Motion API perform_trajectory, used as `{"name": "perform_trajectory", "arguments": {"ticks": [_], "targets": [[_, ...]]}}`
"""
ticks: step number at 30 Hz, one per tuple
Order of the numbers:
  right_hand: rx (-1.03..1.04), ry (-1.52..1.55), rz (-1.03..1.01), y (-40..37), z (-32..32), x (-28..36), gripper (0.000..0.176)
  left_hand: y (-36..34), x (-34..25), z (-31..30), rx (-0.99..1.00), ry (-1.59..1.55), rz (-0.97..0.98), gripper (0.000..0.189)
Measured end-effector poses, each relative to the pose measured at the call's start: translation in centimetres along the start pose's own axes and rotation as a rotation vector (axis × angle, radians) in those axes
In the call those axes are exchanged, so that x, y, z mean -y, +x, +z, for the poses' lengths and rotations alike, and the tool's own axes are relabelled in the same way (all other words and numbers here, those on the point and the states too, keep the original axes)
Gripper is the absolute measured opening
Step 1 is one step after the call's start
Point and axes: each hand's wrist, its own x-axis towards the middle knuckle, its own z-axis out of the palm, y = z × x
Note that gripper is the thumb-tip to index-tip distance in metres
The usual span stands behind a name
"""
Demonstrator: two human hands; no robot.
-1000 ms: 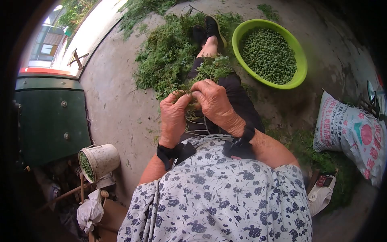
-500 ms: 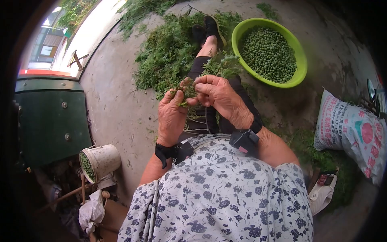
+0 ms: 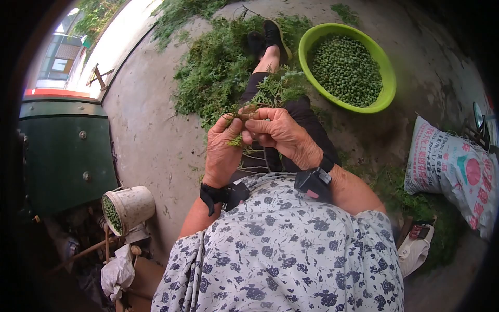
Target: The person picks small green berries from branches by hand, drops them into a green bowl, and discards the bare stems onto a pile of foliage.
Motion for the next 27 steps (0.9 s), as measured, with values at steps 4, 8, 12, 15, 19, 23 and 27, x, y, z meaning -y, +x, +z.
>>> {"name": "perform_trajectory", "arguments": {"ticks": [4,8,12,15,19,23,27], "targets": [[0.021,0.092,0.032,-0.2,-0.1,-0.3,0.017,0.0,0.0,0.0,-0.010,-0.088,-0.068,0.015],[0.022,-0.023,0.047,-0.5,-0.2,-0.2,0.020,0.1,0.2,-0.2,-0.032,-0.111,-0.105,0.019],[0.010,-0.123,0.028,-1.0,0.5,0.5,0.023,0.2,0.6,-0.9,-0.030,-0.154,-0.120,0.024],[0.031,-0.056,0.033,-1.0,0.2,0.4,0.023,0.2,0.6,-1.0,-0.032,-0.188,-0.137,0.024],[0.090,0.025,0.022,-0.8,-1.5,-0.1,0.020,0.1,-0.1,-0.8,-0.063,-0.216,-0.147,0.021],[-0.032,0.119,-0.042,-1.2,-1.8,1.1,0.015,-0.1,0.0,-0.6,-0.111,-0.186,-0.107,0.017],[-0.128,0.229,-0.237,-1.6,-5.6,4.1,0.015,-0.5,-0.5,0.5,-0.130,-0.088,-0.100,0.019]]}}
